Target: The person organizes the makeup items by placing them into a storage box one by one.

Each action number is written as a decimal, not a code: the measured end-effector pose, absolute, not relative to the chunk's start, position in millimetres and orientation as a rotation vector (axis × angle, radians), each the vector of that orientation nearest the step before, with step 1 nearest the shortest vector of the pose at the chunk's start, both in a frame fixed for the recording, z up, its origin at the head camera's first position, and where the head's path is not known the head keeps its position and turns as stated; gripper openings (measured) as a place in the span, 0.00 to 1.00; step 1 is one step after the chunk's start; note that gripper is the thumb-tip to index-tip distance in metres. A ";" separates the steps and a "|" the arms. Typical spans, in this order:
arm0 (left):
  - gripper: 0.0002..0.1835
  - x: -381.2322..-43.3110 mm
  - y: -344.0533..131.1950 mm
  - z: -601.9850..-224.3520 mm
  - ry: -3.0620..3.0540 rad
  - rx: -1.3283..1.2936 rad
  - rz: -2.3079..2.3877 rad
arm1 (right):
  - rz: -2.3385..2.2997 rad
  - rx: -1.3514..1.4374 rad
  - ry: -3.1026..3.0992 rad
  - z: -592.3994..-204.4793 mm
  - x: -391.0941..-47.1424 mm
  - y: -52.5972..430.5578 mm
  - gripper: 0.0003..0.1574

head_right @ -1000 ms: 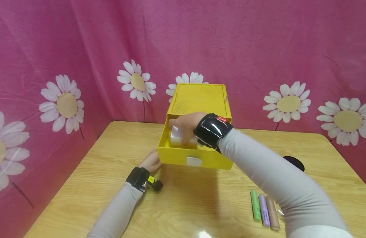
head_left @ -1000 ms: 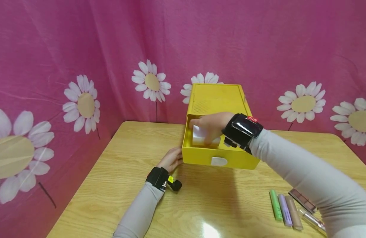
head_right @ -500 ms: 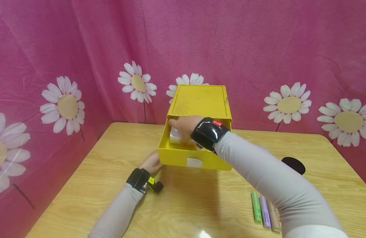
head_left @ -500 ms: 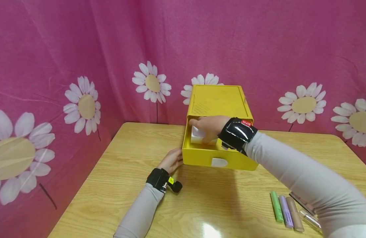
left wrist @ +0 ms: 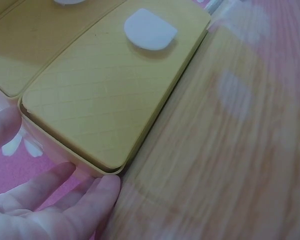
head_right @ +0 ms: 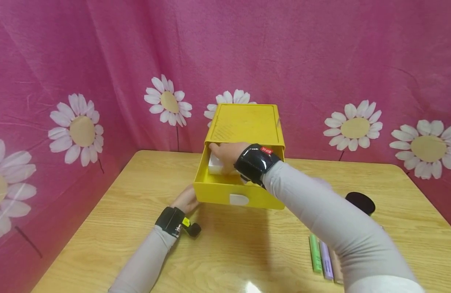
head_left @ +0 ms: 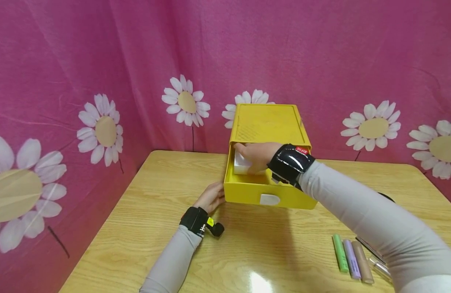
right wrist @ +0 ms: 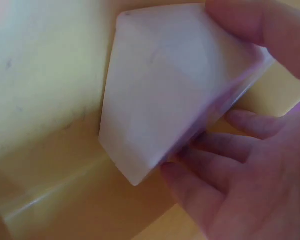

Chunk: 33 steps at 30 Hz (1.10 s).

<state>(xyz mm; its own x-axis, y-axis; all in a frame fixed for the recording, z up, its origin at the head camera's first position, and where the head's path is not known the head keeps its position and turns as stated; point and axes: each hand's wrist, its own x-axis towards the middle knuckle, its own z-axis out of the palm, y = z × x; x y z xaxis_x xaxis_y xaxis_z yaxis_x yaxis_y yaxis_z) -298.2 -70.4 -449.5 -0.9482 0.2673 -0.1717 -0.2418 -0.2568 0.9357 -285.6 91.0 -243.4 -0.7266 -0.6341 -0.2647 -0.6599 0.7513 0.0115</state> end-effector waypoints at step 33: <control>0.20 -296.7 -70.3 -445.6 1.656 0.024 2.273 | 0.034 -1.026 2.560 -216.9 -263.7 104.1 0.41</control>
